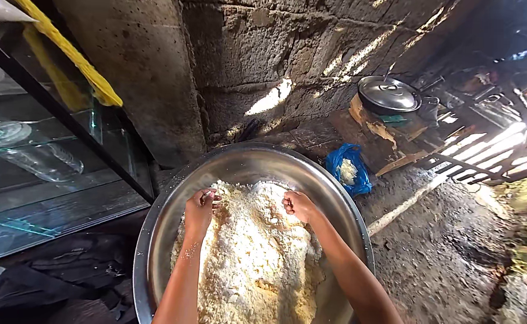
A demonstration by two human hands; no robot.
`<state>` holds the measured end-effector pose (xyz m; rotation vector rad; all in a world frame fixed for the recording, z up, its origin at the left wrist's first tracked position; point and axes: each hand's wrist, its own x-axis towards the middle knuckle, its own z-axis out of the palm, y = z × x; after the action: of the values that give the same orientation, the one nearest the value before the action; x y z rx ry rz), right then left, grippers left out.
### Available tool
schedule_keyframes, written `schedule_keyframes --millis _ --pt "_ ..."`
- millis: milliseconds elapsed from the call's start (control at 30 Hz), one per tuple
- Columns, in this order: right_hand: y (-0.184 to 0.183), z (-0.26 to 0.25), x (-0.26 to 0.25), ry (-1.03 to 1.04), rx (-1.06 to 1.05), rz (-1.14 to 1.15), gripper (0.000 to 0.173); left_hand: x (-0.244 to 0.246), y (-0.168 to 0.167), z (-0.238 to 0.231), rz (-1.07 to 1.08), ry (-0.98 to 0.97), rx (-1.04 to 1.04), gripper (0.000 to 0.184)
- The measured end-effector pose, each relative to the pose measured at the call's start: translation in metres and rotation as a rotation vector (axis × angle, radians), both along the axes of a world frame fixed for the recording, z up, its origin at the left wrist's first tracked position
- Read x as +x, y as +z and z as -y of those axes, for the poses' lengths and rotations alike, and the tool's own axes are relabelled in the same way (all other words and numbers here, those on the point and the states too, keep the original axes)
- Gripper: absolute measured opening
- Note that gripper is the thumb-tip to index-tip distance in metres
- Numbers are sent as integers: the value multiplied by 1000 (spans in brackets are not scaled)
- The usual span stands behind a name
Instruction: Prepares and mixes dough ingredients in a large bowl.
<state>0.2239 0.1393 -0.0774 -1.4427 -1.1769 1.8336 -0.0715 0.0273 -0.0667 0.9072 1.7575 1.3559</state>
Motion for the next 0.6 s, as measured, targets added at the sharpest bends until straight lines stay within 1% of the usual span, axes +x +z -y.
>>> schedule_keyframes --millis 67,133,200,300,400,433,500,567,600 --pt "-4 1 5 81 107 78 18 0 -1 0 9 0 2 22" --pt "-10 1 10 155 287 305 23 1 0 1 15 4 -8 22" --pt "-16 -2 12 210 404 480 26 0 1 1 15 3 -19 22" --pt "-21 -4 6 248 477 616 22 1 2 1 11 6 -21 22" --pt "-17 -2 -5 347 505 850 25 1 0 0 0 0 -26 22" --pt "-17 0 -8 375 513 896 26 1 0 0 -4 -3 -25 22" --pt "-14 2 -10 395 512 884 27 2 0 -1 -1 -1 -19 22" --pt "-13 3 -7 346 465 744 30 2 0 -1 2 9 -11 21" --pt "-16 3 -5 278 413 634 29 2 0 -1 4 8 -12 21"
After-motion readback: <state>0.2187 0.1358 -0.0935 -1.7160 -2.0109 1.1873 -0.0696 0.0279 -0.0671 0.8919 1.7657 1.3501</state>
